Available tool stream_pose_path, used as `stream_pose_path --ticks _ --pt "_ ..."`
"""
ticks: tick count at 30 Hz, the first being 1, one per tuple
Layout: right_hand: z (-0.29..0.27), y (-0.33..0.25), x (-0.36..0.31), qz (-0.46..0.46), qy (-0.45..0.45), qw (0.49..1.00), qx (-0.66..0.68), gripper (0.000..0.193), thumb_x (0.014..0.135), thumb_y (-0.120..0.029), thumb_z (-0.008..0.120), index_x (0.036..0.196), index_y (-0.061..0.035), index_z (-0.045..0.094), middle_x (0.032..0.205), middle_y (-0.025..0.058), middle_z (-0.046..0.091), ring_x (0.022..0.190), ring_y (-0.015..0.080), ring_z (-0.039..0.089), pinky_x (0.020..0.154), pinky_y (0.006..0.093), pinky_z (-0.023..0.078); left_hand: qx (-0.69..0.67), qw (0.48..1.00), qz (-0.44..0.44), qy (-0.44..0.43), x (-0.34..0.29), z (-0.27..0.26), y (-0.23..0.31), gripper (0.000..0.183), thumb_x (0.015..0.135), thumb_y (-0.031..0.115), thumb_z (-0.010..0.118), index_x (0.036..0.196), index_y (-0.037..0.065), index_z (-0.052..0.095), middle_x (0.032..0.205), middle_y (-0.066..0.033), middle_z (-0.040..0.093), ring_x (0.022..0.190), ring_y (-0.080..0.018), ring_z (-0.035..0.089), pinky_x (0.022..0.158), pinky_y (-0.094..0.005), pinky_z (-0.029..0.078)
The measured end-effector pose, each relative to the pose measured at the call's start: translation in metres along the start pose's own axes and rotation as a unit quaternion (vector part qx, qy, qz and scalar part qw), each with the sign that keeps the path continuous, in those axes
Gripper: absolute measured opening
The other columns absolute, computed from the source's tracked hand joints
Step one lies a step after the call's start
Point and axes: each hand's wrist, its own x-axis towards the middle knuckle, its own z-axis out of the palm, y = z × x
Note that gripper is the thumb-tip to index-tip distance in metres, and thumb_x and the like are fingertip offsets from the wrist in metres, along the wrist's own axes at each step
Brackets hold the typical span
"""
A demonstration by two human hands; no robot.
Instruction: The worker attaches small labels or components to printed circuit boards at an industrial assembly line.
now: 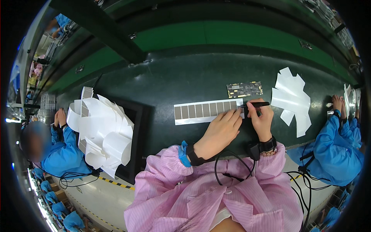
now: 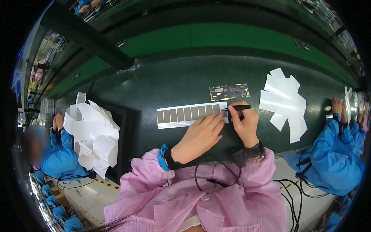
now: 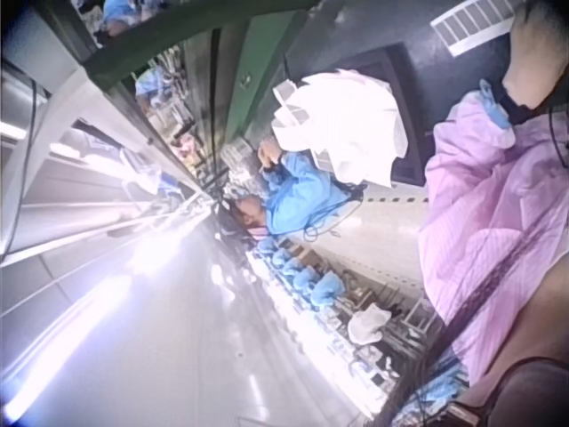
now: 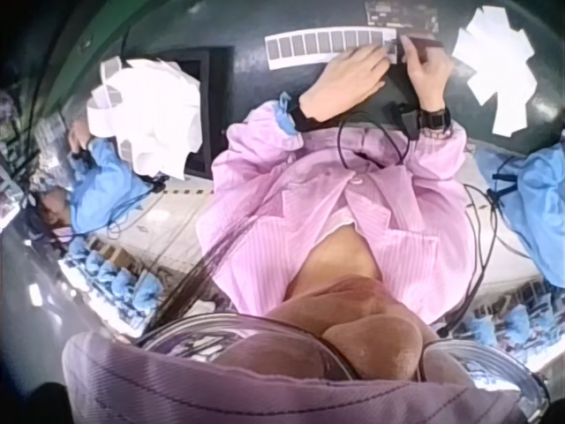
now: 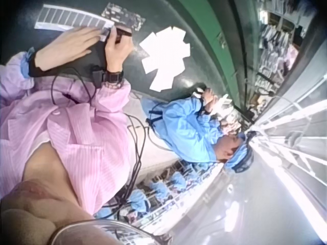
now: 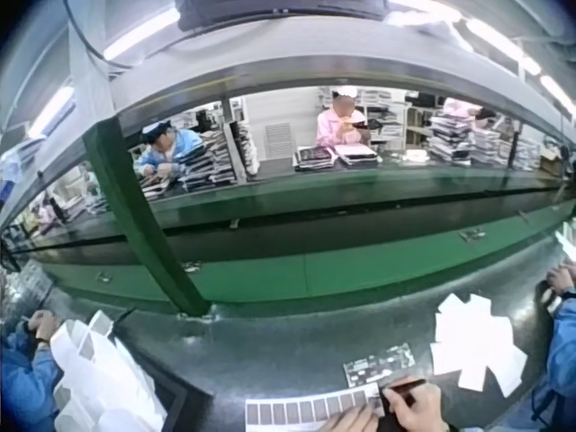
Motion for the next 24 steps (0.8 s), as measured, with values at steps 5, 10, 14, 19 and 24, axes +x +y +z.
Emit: stream_pose_path --ticks 5,10,14,19,24 --pt "0.000 0.000 0.000 0.016 -0.001 1.000 0.011 0.006 0.086 -0.004 0.066 0.084 0.0016 0.063 0.067 0.0051 0.060 0.050 0.0100 0.057 0.047 0.0236 0.042 0.001 1.000 -0.003 0.001 0.001 0.002 0.000 0.042 0.078 0.020 0.067 0.113 -0.001 0.055 0.131 -0.0132 0.049 0.118 -0.0258 0.048 0.095 -0.0348 0.042" --pt "0.002 0.006 -0.002 0.061 0.015 0.994 0.092 0.009 0.088 -0.006 0.065 0.087 0.0020 0.061 0.067 0.0033 0.058 0.051 0.0073 0.055 0.046 0.0218 0.041 -0.003 1.000 -0.002 0.004 0.002 0.000 -0.001 0.042 0.078 0.019 0.067 0.113 -0.001 0.055 0.131 -0.0130 0.049 0.118 -0.0255 0.048 0.095 -0.0348 0.042" --pt "0.003 0.006 0.014 0.090 0.033 0.980 0.177 0.011 0.091 -0.010 0.063 0.091 0.0011 0.060 0.068 0.0022 0.058 0.052 0.0061 0.053 0.046 0.0201 0.040 -0.033 0.999 0.002 0.000 0.004 -0.002 -0.004 0.038 0.079 0.019 0.067 0.110 0.000 0.056 0.129 -0.0133 0.050 0.117 -0.0265 0.049 0.094 -0.0361 0.044" --pt "0.013 0.013 0.040 0.112 0.012 0.971 0.212 0.012 0.092 -0.012 0.062 0.093 -0.0008 0.059 0.067 0.0010 0.057 0.051 0.0044 0.049 0.046 0.0190 0.036 -0.092 0.996 -0.016 0.006 0.011 -0.010 -0.015 0.036 0.078 0.017 0.068 0.107 0.000 0.055 0.125 -0.0146 0.051 0.117 -0.0288 0.050 0.094 -0.0378 0.045" --pt "0.022 0.020 0.046 0.134 -0.011 0.968 0.212 0.014 0.094 -0.015 0.060 0.091 -0.0020 0.057 0.068 -0.0001 0.055 0.050 0.0044 0.048 0.046 0.0189 0.036 -0.062 0.996 -0.027 0.056 0.010 -0.004 -0.026 0.037 0.079 0.015 0.068 0.108 -0.001 0.054 0.127 -0.0178 0.048 0.120 -0.0312 0.049 0.097 -0.0376 0.045"
